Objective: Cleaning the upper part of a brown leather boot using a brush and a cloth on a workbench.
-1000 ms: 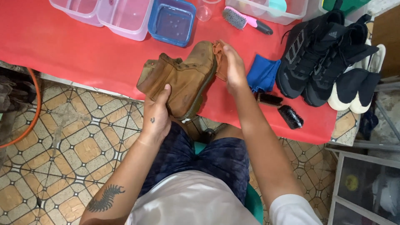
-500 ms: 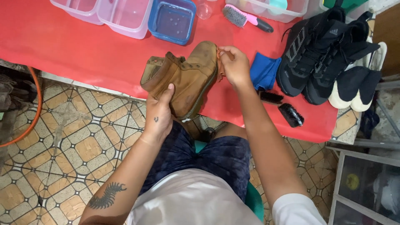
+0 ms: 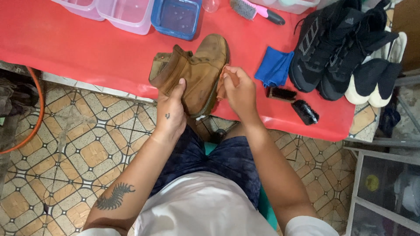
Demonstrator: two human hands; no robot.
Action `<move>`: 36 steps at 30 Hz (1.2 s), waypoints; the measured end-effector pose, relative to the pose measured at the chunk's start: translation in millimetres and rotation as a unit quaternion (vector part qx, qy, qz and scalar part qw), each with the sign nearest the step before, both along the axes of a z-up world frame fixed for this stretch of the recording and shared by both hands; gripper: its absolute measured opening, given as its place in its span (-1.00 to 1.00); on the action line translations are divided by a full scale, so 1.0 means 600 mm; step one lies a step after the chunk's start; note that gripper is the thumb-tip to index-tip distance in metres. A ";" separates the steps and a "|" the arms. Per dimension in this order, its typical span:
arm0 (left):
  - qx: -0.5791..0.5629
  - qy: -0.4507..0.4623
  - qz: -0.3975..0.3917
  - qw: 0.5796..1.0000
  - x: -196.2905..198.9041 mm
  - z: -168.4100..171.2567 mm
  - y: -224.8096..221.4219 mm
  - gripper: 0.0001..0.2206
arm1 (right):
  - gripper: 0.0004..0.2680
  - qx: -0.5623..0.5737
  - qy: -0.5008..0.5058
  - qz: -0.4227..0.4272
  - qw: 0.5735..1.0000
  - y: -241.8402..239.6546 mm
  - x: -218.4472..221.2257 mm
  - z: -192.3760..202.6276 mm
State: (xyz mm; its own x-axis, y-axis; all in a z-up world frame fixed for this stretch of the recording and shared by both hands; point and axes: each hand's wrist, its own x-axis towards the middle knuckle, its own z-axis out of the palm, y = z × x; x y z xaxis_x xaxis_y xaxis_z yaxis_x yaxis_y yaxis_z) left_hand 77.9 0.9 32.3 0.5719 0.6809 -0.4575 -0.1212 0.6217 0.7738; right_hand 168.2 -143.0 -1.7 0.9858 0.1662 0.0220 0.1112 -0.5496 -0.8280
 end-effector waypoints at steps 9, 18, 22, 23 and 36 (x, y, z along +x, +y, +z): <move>0.001 0.018 -0.056 0.998 0.004 0.052 -0.014 -0.35 | -0.80 -0.018 0.078 0.055 0.995 -0.016 -0.067 0.056; -0.007 0.019 -0.052 0.998 0.016 0.047 -0.008 -0.40 | -0.78 -0.042 0.019 0.121 0.992 -0.037 -0.096 0.066; -0.016 0.020 -0.039 0.999 0.016 0.039 -0.003 -0.41 | -0.79 -0.050 -0.043 0.123 0.990 -0.034 -0.117 0.069; -0.020 0.016 -0.037 0.999 0.015 0.041 -0.002 -0.40 | -0.80 -0.043 -0.038 0.130 0.990 -0.034 -0.122 0.080; -0.037 0.009 -0.016 0.999 0.026 0.042 0.003 -0.45 | -0.83 0.038 -0.180 0.221 0.958 -0.050 -0.148 0.090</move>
